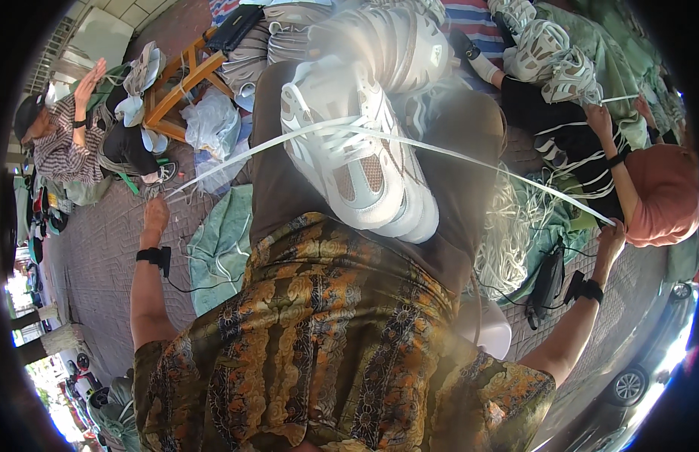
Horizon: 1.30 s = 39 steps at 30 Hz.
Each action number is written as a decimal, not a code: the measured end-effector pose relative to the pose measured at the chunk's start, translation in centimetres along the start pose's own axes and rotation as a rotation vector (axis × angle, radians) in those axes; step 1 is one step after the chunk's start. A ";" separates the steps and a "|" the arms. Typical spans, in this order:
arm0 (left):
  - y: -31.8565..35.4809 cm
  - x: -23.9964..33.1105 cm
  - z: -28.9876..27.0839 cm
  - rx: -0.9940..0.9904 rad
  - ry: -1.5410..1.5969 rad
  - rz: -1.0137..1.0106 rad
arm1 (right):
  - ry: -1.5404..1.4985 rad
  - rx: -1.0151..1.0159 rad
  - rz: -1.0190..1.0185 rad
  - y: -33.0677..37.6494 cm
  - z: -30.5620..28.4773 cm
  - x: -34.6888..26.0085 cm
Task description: The person threads white shoelaces through the eyelets of a white sneaker resting on their lap. They pull the laces tight and adjust the tension repeatedly to ensure the lacing is even. The task is performed by hand without tools.
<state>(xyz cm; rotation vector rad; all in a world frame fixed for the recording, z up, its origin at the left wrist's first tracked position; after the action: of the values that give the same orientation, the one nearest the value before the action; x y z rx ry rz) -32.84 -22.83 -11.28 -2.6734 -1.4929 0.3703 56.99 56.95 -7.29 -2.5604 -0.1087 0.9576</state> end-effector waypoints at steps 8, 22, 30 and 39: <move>1.5 -4.4 1.7 -0.016 0.022 -0.160 | -0.539 -0.206 -0.109 7.5 6.5 -18.9; 4.8 -5.5 4.3 0.059 0.125 -0.228 | -0.926 -0.787 -0.296 24.4 16.7 -50.2; 7.1 -4.4 7.1 0.053 0.158 -0.235 | -0.924 -0.836 -0.332 26.6 19.0 -51.1; 9.0 -2.5 8.9 -0.048 0.125 -0.273 | -0.872 -0.688 -0.480 26.7 17.4 -51.9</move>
<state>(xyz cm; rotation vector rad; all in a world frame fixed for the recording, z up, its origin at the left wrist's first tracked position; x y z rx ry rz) -28.73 -30.29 -20.90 -2.4267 -1.8136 0.1504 4.49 27.58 2.00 -2.2028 -1.4210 1.9720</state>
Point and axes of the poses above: each hand's wrist, its own y-axis away from the middle knuckle, its own z-axis out of the palm, x = y × z, the point moved 10 cm from there along -y, towards the middle knuckle, and after that the axes turned 11 degrees about x, right-handed, at the moved point
